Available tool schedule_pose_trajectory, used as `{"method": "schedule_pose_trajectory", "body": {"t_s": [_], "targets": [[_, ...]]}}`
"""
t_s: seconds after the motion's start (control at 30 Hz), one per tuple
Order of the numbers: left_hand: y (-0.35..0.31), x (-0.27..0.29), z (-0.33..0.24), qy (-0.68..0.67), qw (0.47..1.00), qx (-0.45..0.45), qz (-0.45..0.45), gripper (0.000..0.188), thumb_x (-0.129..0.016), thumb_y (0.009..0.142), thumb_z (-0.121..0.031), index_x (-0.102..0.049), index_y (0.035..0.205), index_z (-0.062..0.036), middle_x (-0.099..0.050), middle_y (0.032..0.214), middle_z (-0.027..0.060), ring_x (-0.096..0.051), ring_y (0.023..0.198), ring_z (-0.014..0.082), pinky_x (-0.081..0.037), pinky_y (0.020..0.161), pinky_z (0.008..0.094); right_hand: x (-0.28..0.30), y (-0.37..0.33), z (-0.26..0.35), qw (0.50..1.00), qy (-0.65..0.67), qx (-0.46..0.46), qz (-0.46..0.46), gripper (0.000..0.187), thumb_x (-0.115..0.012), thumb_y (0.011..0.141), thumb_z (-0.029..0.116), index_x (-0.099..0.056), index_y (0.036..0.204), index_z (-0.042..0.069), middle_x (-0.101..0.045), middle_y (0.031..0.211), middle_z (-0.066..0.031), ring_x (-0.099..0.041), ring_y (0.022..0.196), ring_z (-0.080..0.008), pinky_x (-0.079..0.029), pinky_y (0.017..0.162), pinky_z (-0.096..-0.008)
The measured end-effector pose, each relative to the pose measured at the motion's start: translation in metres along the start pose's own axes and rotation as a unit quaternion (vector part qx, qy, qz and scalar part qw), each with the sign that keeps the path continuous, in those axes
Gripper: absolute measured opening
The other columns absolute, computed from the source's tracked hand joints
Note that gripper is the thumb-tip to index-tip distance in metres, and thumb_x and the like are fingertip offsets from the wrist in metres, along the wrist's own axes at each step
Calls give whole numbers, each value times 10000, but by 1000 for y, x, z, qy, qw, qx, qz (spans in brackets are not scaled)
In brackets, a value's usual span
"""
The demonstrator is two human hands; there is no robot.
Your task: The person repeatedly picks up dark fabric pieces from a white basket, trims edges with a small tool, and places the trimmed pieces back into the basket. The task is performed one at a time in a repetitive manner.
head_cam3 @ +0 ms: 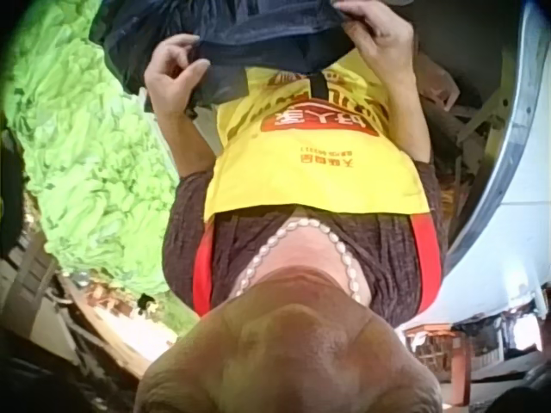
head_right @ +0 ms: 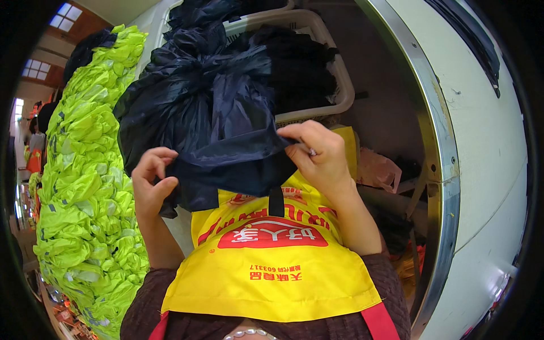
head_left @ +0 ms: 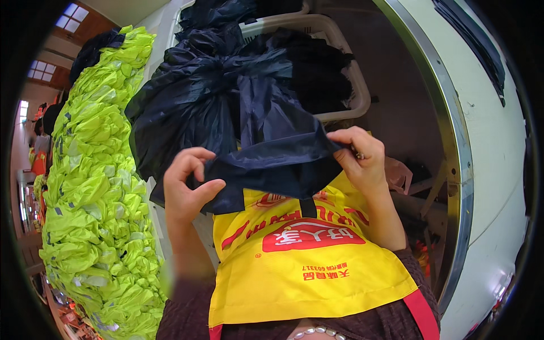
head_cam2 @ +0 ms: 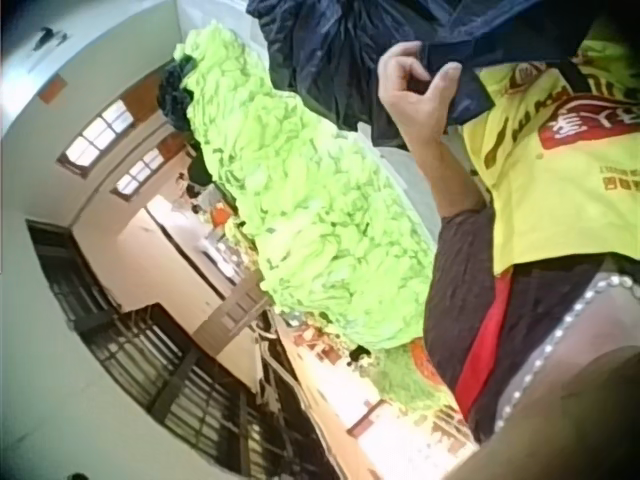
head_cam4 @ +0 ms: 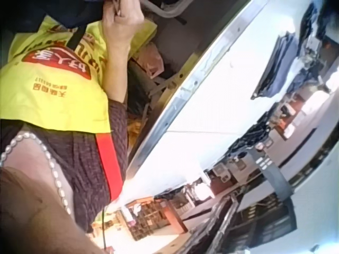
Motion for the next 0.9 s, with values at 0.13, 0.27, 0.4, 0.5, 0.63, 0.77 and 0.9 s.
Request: {"method": "schedule_pose_trajectory", "body": {"t_s": [0.13,0.27,0.4,0.5,0.63,0.77,0.9], "targets": [[12,-42,-55,120,971,-209,-6,472,-821,526,-227,-545,861,-43,-578,1026,134,-563,952,266,-426,847,352,-13,1,18,996,-33,38,67,237,-660,644,-49,-638,865,34,-563,696,-85,-565,603,-193,-438,528,-273],[15,-110,-44,174,947,-254,92,504,-729,645,-148,-561,1100,-14,-584,1072,160,-561,1003,310,-414,906,393,-23,2,26,993,-66,62,71,220,-684,639,-7,-623,845,40,-566,704,-88,-571,651,-247,-457,566,-311],[29,-107,-16,71,981,-165,76,255,-512,759,39,-602,995,0,-625,943,132,-611,860,242,-473,764,283,-22,-13,4,993,-106,25,40,237,-688,655,-24,-612,875,15,-585,760,-98,-564,663,-235,-436,574,-282],[39,-90,3,-53,996,-26,68,181,-476,841,-44,-602,967,-11,-603,851,47,-575,772,130,-441,706,203,-22,-26,-29,987,55,-140,55,156,-666,753,49,-618,900,23,-601,766,-54,-563,673,-154,-437,593,-241],[38,-110,43,-231,943,192,142,155,-451,889,-114,-589,897,-45,-573,794,5,-535,715,78,-447,685,184,-34,-33,-70,860,372,-342,77,174,-608,855,184,-610,935,30,-579,764,12,-532,718,-55,-436,682,-180],[34,-122,61,-327,900,267,110,123,-491,879,-128,-588,918,-62,-609,831,14,-571,775,91,-476,725,188,-46,-29,-84,842,419,-337,53,196,-584,875,219,-593,929,32,-573,764,26,-524,711,-43,-422,686,-163],[33,-127,59,-362,877,290,123,178,-559,849,-186,-595,955,-48,-619,857,33,-587,808,130,-474,776,200,-48,-26,-84,835,429,-342,47,179,-571,883,216,-588,900,39,-566,754,34,-514,687,-32,-422,663,-162]]}}
Point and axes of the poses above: each hand's wrist, its own y-axis towards the middle knuckle, its own x-axis out of the back of the hand, z = x × y, the point moved 4 cm from there along y, towards the middle knuckle
